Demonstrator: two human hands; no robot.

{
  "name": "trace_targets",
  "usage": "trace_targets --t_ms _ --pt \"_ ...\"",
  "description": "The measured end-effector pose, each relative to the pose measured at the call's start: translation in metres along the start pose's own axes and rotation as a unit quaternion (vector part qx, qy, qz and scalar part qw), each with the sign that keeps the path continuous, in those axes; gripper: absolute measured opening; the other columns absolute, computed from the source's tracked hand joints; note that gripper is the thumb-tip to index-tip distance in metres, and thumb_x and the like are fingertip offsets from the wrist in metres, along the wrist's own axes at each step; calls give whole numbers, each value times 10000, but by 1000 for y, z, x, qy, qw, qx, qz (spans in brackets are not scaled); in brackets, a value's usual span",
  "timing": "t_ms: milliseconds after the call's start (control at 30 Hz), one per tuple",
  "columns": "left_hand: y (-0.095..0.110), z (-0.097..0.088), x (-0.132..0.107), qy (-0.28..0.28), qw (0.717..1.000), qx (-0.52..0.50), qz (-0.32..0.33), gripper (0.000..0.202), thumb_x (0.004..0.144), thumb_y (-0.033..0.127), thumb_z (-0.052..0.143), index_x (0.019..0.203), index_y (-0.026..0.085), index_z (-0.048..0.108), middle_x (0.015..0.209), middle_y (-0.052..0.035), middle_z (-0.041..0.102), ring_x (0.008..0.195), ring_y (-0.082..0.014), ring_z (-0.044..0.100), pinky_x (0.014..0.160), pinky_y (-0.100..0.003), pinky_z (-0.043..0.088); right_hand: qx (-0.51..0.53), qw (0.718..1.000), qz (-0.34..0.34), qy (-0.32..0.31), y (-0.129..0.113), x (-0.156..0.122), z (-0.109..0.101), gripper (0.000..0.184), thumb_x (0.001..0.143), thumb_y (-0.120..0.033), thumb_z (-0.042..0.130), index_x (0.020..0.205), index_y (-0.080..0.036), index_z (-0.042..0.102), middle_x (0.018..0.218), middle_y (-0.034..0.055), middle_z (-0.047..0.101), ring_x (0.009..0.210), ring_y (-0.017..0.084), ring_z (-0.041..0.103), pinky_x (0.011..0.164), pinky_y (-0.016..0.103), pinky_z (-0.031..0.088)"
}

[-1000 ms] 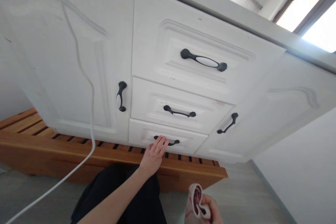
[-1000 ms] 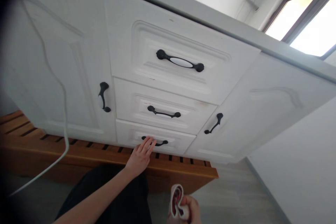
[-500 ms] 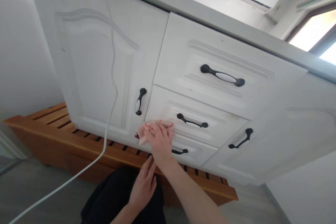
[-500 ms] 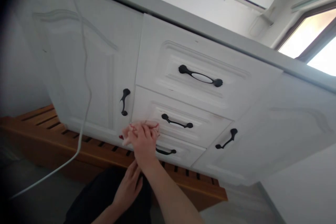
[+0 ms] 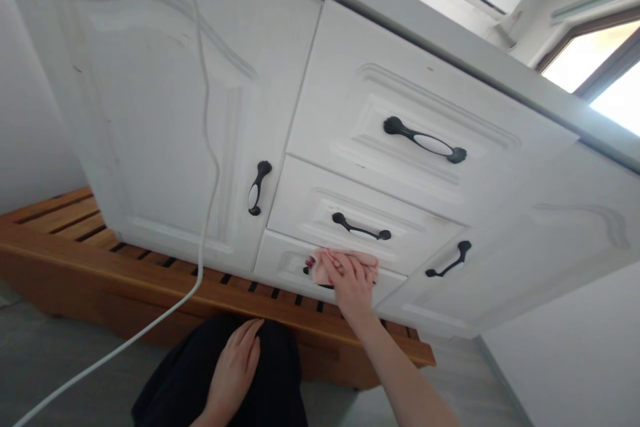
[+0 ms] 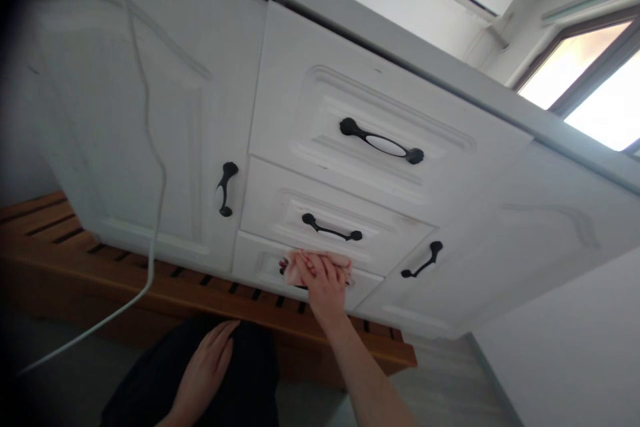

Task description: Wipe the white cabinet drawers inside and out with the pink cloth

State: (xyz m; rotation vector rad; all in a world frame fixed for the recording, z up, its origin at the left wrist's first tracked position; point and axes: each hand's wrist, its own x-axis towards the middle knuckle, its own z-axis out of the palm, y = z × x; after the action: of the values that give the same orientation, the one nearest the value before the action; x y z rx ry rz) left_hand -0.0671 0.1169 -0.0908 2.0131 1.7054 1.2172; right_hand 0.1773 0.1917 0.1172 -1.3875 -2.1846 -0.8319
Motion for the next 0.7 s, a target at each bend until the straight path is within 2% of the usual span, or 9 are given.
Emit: trace_targets --t_ms 100,200,267,333,433,567,633,700 --pt "5 3 -3 13 1000 -19 -21 370 947 345 410 1229 234 622 1201 -64 684 1127 -228 651 1001 -440 558 -64 997 50 11 53 -48 -13 565 918 -137 529 1429 -376 497 1281 91 622 1143 295 506 962 505 339" --pt "9 7 -5 27 998 -38 -38 364 948 347 409 1221 246 627 1203 -58 679 1124 -224 649 995 -439 562 -77 992 96 42 90 -82 -20 523 925 -145 498 1416 -323 529 1271 141 591 1188 316 492 995 541 369" --pt "11 9 -6 33 997 -48 -46 361 951 347 409 1222 251 627 1206 -57 676 1127 -219 647 998 -436 561 -50 990 120 58 102 -95 -19 484 946 -178 465 1416 -275 531 1283 167 563 1217 318 484 1001 540 401" --pt "12 11 -8 37 996 -55 -52 362 954 348 406 1223 252 628 1213 -60 672 1136 -217 642 1005 -441 556 -20 986 145 84 101 -98 -14 460 971 -224 424 1419 -221 524 1309 196 528 1222 320 484 993 546 423" --pt "13 13 -11 41 995 -65 -65 363 956 348 401 1219 252 632 1225 -66 665 1147 -220 636 1012 -455 551 10 977 173 127 75 -82 -1 447 985 -252 412 1411 -197 533 1335 216 500 1222 322 473 1007 578 400" --pt "12 16 -14 42 994 -72 -73 363 954 342 405 1231 268 629 1240 -62 658 1160 -223 629 1021 -465 544 61 979 141 135 4 -34 22 438 973 -197 466 1389 -289 562 1268 175 560 1250 328 440 1048 619 337" --pt "12 16 -15 44 994 -75 -73 362 952 338 412 1234 274 629 1244 -61 657 1168 -225 626 1025 -467 541 78 979 143 119 -35 -6 34 467 958 -167 497 1391 -331 557 1246 166 580 1250 348 444 1033 637 338" --pt "11 15 -14 43 993 -78 -71 362 951 334 415 1238 274 627 1246 -64 656 1173 -225 625 1022 -462 543 101 981 153 68 -71 20 46 492 948 -157 521 1392 -367 549 1259 164 585 1246 365 467 1004 640 357"
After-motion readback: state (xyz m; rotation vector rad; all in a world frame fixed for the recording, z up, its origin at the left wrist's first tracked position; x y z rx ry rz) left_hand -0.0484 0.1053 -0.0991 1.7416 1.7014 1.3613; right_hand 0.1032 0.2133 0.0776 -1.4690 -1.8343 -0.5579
